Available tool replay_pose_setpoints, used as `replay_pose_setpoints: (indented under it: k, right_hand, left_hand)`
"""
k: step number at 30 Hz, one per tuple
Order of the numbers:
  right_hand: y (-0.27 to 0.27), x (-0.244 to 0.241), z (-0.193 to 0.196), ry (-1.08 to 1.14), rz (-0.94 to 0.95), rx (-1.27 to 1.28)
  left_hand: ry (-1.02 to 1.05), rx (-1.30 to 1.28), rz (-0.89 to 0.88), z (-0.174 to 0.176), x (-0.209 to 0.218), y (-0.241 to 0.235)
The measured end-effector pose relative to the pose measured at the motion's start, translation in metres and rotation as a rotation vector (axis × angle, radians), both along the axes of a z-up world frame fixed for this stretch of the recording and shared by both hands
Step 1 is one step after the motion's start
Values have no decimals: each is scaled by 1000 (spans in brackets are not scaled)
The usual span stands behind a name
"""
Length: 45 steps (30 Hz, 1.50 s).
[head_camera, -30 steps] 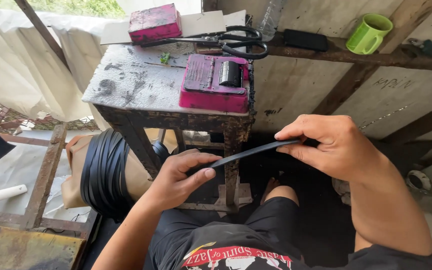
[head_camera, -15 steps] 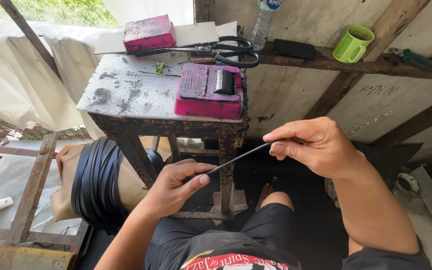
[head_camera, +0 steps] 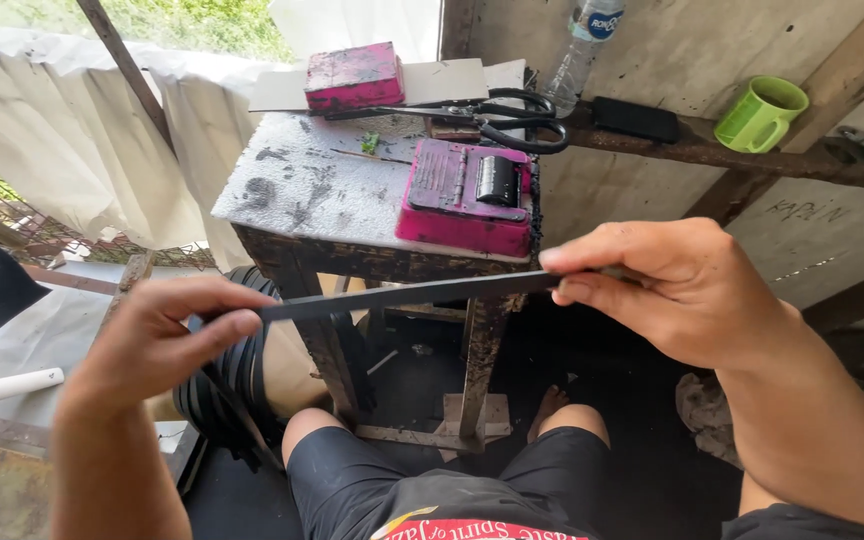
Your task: Applying edge paint to a long leather strip using a manual applicator and then hanging it on a line with clips to dry.
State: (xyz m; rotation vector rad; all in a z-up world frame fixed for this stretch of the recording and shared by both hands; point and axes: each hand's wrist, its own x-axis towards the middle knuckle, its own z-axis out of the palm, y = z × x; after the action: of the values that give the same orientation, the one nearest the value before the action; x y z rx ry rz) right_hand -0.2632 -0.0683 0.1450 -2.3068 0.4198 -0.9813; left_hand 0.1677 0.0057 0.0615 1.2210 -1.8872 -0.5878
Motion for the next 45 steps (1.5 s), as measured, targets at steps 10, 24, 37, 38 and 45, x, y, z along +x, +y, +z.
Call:
replay_pose_setpoints:
  k: [10, 24, 37, 38, 45]
  right_hand:
    - [-39, 49, 31, 92, -248, -389]
    - [-85, 47, 27, 342, -436, -535]
    - [-90, 49, 23, 404, -407, -438]
    - [-91, 49, 22, 412, -391, -443]
    - [-98, 52, 12, 371, -346, -476]
  left_hand:
    - [-352, -435, 183, 75, 42, -56]
    - [-456, -312, 69, 82, -30, -121]
    - [-447, -430, 68, 90, -45, -126]
    - [-485, -447, 85, 90, -43, -127]
    - [-568, -533, 127, 86, -36, -131]
